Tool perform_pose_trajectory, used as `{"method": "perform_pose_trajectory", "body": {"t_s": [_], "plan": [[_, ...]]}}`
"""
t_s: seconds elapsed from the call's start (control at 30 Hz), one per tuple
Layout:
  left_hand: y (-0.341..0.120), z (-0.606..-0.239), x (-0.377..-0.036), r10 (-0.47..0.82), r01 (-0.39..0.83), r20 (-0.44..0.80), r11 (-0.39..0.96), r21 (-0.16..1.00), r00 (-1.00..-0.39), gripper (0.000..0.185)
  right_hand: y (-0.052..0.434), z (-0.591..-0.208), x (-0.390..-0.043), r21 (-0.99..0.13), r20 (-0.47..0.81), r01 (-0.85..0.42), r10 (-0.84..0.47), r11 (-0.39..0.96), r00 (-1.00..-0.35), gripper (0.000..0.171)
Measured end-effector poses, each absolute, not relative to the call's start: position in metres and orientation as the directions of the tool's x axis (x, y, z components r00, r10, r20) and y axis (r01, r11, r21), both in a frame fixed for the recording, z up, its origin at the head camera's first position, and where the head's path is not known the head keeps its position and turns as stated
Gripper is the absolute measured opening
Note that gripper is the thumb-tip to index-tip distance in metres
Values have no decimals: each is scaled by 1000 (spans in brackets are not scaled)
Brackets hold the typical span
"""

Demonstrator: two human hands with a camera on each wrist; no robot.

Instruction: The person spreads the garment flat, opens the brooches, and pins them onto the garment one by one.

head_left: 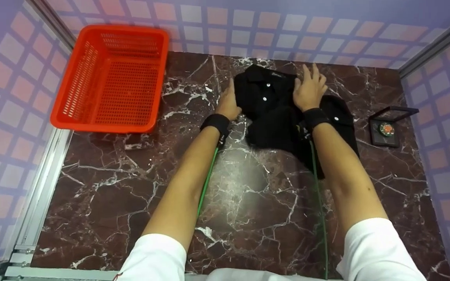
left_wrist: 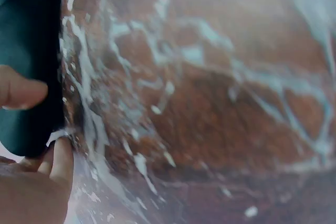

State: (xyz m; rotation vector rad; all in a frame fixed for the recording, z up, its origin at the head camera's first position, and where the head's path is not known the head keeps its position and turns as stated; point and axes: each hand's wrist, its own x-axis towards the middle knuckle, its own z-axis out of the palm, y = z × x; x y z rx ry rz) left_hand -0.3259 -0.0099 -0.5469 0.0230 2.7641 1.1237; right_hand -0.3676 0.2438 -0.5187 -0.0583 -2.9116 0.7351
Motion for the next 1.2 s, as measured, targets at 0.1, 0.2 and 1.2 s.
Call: {"method": "perform_pose_trajectory", "body": {"t_s": [0.1,0.2,1.2], "plan": [[-9,-548,-327,9,-88,-151,778,622,-989,96,231,-517,-359,-471,255,-132,-9,872,-967,45],[-7,-548,-327,-53,-151,-187,811,565,-981,90,207,-516,-339,-457,251,-263,-160,850,-955,47],[-12,-543,-315,229,140,10,559,817,-973,31,196,-525,-309,-480,-173,-143,-253,865,-952,54]]}}
